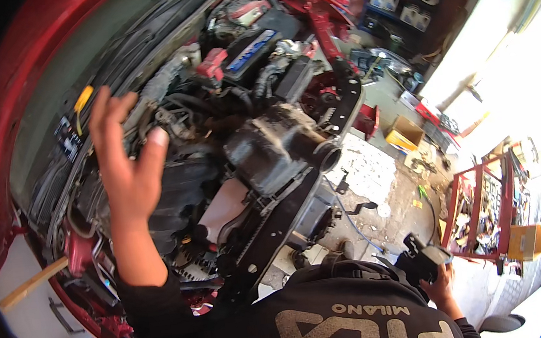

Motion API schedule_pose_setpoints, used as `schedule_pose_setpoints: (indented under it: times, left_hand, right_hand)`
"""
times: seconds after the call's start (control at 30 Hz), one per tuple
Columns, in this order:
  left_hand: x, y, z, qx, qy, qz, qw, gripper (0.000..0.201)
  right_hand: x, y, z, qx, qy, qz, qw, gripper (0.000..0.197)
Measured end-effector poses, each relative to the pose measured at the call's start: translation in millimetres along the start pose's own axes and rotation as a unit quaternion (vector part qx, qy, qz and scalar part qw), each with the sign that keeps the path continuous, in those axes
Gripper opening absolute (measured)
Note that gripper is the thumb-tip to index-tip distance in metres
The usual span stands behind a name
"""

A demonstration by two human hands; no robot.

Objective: The person removes a black plastic air intake housing from the engine bay, then uses a screwdriver to loosen and remove a metal heat shield from the exhaust manifold. The removed parts are set aside on the floor.

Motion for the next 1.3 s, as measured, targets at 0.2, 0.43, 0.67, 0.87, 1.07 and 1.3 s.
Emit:
schedule_pose_setpoints:
  times: [0.2, 0.43, 0.67, 0.87, 1.07, 1.3]
  left_hand:
    - [-74.5, 27.9, 192.4, -0.181, 0.276, -0.201, 0.922, 0.061]
    - [-154.7, 119.7, 399.0, -0.310, 0.377, -0.347, 0.801, 0.068]
    - [-233.6, 163.0, 513.0, -0.249, 0.408, -0.323, 0.816, 0.081]
    - [-263.2, 192.0, 580.6, -0.288, 0.352, -0.339, 0.824, 0.082]
    - [-287.1, 208.8, 642.1, -0.340, 0.380, -0.344, 0.788, 0.074]
    - [-330.0, 195.5, 650.6, -0.263, 0.435, -0.359, 0.783, 0.091]
  right_hand:
    - [102.0, -16.2, -69.6, 0.072, -0.007, 0.128, 0.989, 0.070]
    - [213.9, -21.7, -120.7, 0.156, -0.076, 0.205, 0.963, 0.058]
    - [261.4, -20.6, -67.4, 0.176, -0.231, 0.207, 0.934, 0.061]
    - [282.1, -26.2, 3.8, 0.216, -0.213, 0.225, 0.926, 0.061]
    - [300.2, -21.9, 54.1, 0.208, -0.192, 0.222, 0.933, 0.061]
    - [310.7, -67.8, 90.6, 0.149, -0.240, 0.182, 0.942, 0.064]
Point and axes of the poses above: each hand's wrist, its own y-axis away from the middle knuckle, its own x-axis out of the back of the hand, z = x × y, the point moved 9 cm from there along -y, towards the middle knuckle, and after that the axes turned 11 degrees about -y, right-handed, at the moved point
